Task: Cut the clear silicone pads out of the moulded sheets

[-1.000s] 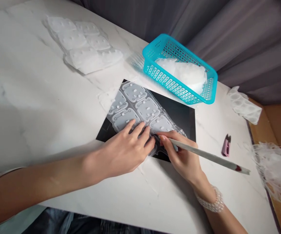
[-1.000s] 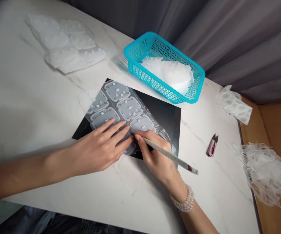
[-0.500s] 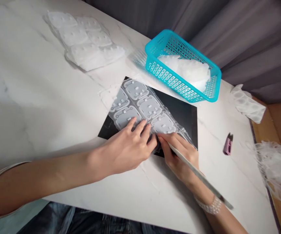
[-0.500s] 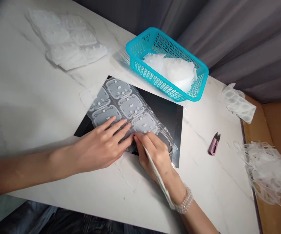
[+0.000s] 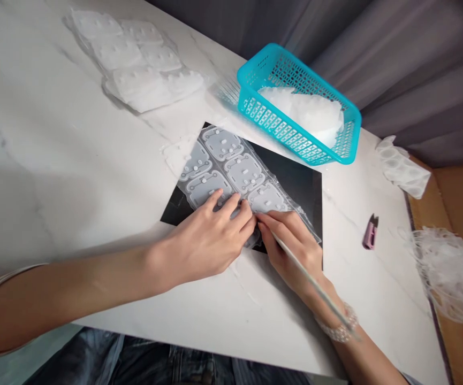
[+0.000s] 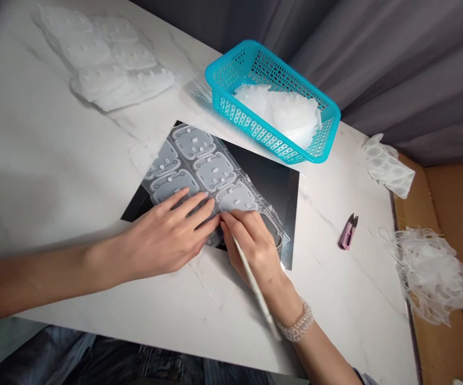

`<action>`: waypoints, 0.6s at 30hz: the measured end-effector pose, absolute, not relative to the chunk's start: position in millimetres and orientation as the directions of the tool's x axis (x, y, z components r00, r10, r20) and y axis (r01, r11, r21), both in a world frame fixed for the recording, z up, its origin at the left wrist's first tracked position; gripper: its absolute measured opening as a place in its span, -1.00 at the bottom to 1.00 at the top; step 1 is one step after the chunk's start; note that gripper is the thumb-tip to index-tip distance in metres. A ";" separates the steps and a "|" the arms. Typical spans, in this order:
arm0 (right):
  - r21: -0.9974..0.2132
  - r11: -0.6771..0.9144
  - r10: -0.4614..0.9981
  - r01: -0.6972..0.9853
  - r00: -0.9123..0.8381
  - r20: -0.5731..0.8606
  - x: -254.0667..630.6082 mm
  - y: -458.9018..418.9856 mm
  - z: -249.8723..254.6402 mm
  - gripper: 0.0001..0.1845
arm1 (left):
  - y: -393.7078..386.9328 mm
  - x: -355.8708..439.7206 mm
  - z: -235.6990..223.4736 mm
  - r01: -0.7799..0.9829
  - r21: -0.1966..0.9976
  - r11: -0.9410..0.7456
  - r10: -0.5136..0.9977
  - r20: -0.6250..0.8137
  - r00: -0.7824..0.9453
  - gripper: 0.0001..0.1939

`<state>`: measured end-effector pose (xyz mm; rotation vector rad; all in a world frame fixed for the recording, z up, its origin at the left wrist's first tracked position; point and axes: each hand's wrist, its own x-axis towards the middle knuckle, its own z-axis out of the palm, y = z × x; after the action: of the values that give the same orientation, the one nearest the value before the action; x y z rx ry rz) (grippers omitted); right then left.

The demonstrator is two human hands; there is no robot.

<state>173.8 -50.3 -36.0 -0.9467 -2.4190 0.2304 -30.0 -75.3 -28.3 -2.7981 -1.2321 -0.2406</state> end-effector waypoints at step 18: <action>-0.979 0.041 0.982 0.199 0.174 0.076 251.4 3.1 -10.4 -0.82 | -81.1 -25.2 -32.8 0.772 0.024 -0.635 0.759 0.200 0.619 -0.52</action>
<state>251.4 3.1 -10.4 -1.3864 -1.2391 0.9317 -25.2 -81.1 -32.8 -2.7678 -1.3108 -0.2959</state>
